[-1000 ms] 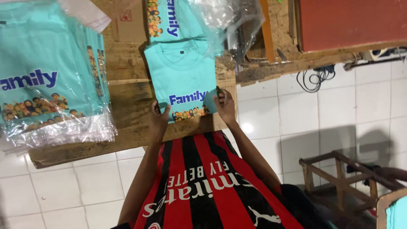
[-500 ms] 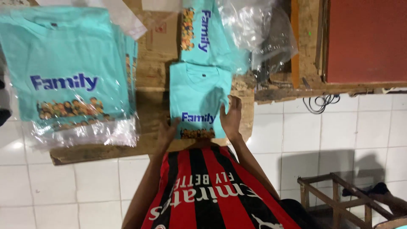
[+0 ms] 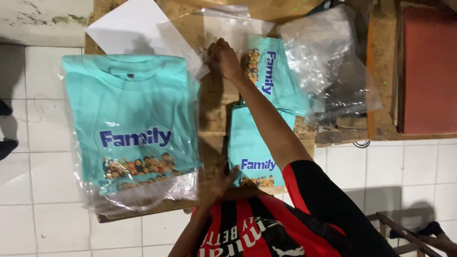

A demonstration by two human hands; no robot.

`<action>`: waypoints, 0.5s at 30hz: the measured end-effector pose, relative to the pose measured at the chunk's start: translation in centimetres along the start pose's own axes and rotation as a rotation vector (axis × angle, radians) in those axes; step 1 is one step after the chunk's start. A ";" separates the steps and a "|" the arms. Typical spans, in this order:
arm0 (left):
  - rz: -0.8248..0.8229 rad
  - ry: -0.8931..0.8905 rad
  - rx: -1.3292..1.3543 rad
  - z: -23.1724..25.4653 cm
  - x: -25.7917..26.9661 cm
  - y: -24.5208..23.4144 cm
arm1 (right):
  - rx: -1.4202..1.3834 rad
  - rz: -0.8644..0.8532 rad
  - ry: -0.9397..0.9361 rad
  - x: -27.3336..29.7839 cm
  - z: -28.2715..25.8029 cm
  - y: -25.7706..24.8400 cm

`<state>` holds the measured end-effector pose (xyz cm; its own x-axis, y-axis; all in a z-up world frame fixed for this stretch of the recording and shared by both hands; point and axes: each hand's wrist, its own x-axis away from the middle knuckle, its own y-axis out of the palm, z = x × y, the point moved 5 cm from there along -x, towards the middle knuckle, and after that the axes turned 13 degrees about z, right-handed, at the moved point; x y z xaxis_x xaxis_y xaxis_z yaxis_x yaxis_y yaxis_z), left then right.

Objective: Folding printed t-shirts and inserting them into plastic bags for packaging

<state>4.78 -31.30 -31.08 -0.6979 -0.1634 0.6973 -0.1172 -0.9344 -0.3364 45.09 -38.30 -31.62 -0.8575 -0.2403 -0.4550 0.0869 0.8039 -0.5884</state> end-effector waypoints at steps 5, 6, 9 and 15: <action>-0.161 -0.153 -0.393 6.3 3.2 -4.5 | 0.007 -0.174 0.110 -1.7 0.8 0.1; -0.159 -0.049 -0.288 4.6 1.8 -3.3 | -0.078 -0.104 0.120 -2.5 0.2 -0.9; -0.179 0.101 -0.021 0.9 -1.1 -0.2 | -0.033 -0.166 0.253 -5.6 -3.5 -4.4; -0.220 0.114 0.045 2.0 -1.3 0.6 | 0.014 -0.038 -0.112 -13.0 -9.2 -11.8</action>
<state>7.04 -32.28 -30.96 -0.7348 0.0796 0.6736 -0.2454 -0.9570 -0.1547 50.60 -39.65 -12.60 -0.7982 -0.3305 -0.5037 0.0632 0.7856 -0.6156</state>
